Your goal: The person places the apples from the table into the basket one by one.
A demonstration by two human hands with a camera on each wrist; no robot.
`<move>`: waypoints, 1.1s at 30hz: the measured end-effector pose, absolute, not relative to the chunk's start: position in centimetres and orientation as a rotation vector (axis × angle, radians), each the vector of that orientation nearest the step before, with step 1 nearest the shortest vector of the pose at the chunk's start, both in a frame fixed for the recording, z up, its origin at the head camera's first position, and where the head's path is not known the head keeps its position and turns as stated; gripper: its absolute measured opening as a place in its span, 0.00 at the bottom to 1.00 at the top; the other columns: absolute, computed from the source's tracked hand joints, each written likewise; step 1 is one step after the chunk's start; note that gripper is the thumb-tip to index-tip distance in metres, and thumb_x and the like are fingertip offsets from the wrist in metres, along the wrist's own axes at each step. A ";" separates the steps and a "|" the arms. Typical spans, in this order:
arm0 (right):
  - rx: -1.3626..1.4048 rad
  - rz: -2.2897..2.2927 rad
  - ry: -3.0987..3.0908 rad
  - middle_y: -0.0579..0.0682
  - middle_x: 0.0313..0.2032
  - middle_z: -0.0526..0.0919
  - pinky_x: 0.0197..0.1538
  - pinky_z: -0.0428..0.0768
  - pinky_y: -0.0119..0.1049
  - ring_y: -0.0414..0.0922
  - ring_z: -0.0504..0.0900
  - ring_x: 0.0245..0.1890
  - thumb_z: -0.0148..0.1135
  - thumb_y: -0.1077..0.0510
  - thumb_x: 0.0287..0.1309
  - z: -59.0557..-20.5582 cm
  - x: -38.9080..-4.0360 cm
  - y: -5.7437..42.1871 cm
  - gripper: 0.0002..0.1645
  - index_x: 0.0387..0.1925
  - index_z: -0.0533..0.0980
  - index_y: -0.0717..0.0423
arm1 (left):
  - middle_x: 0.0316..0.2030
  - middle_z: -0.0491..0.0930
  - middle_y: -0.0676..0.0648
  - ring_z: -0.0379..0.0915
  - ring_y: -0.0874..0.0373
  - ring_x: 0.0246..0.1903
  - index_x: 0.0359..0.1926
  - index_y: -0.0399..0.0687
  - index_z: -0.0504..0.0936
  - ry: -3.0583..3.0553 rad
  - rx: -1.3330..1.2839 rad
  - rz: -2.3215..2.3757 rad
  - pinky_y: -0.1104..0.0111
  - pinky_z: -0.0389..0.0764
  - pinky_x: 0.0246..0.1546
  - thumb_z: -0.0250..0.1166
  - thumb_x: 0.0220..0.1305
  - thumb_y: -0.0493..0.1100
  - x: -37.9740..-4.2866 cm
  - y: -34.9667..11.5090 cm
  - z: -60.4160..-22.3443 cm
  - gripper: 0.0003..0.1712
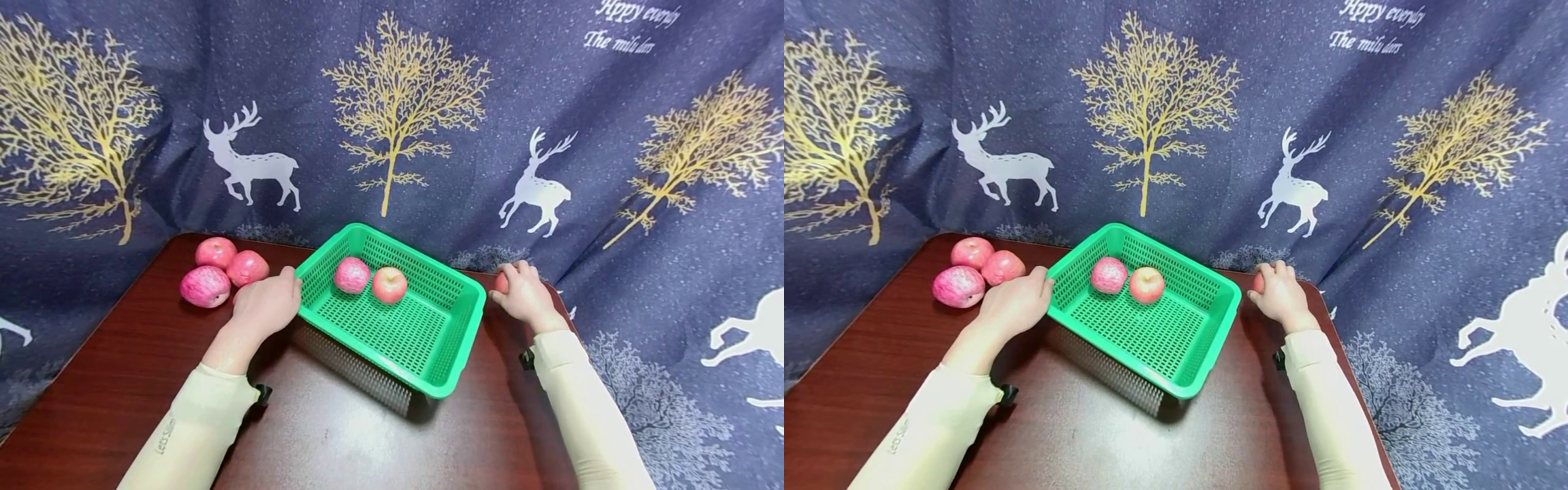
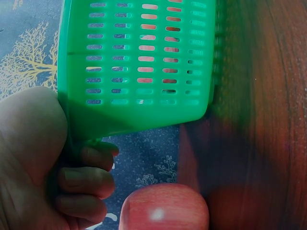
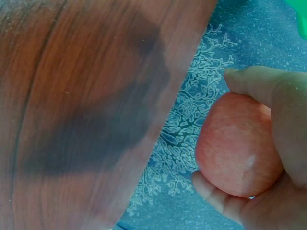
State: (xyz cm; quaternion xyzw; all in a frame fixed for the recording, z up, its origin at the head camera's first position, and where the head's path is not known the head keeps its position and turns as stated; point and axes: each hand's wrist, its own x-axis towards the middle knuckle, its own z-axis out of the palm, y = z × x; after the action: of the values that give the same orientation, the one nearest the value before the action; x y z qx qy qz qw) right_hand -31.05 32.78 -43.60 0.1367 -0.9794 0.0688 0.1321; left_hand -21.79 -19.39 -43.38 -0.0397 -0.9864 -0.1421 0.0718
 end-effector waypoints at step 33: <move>0.396 0.171 -2.825 0.60 0.51 0.68 0.41 0.73 0.61 0.61 0.67 0.52 0.72 0.45 0.49 -40.6 -31.9 31.9 0.37 0.59 0.71 0.51 | 0.29 0.79 0.37 0.75 0.39 0.22 0.41 0.43 0.67 -2.968 -0.119 -0.431 0.48 0.67 0.15 0.44 0.75 0.52 -21.8 -19.4 -43.3 0.16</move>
State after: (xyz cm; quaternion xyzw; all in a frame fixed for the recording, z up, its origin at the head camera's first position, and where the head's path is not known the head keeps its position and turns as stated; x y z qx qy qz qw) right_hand -31.89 31.88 -40.64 0.1372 -0.9786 0.0594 0.1412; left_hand -21.76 -19.37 -43.30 -0.0395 -0.9864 -0.1433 0.0700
